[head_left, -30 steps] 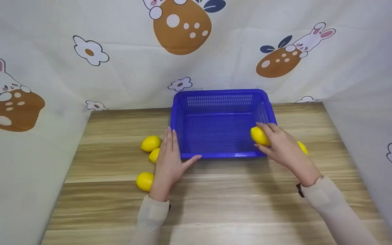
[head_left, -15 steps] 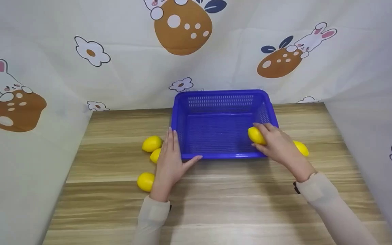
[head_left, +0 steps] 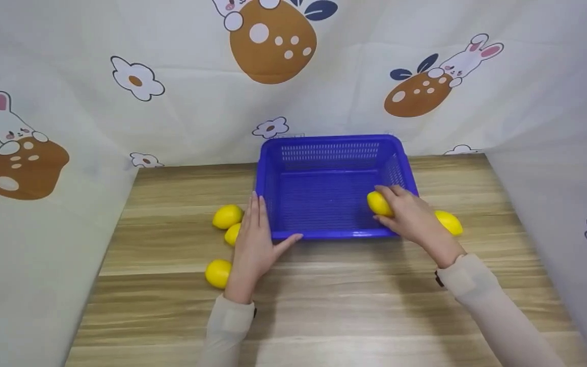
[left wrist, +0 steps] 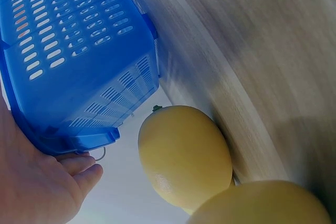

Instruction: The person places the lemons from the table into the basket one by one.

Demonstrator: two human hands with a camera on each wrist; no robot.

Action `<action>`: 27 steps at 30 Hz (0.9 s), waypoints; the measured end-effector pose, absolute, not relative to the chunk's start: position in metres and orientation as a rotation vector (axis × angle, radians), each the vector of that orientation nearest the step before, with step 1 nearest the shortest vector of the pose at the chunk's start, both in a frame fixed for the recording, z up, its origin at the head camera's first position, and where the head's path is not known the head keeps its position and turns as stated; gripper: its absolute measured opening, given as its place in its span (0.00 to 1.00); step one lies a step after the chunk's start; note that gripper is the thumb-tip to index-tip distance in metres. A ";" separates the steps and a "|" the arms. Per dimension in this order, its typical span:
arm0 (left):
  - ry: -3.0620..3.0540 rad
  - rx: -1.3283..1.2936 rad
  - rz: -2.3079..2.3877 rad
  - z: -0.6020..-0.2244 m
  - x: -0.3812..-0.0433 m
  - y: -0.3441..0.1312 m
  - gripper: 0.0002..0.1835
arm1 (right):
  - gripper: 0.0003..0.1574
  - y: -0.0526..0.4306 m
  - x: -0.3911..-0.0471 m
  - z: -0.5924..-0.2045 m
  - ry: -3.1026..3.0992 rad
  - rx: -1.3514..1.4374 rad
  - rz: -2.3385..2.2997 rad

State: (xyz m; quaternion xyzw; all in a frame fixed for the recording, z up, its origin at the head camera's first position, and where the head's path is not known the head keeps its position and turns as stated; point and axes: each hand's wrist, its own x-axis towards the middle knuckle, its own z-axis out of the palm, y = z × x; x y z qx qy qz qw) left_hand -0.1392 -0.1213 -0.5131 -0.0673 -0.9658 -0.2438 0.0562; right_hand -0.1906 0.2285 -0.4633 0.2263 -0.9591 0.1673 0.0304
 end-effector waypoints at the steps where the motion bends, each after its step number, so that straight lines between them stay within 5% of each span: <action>1: -2.930 -0.205 -0.739 -0.513 -0.139 -0.121 0.67 | 0.40 0.228 -0.191 -0.464 -2.958 0.700 0.513; 27: -2.936 -0.191 -0.772 -0.510 -0.139 -0.120 0.67 | 0.40 0.206 -0.207 -0.472 -3.019 0.704 0.524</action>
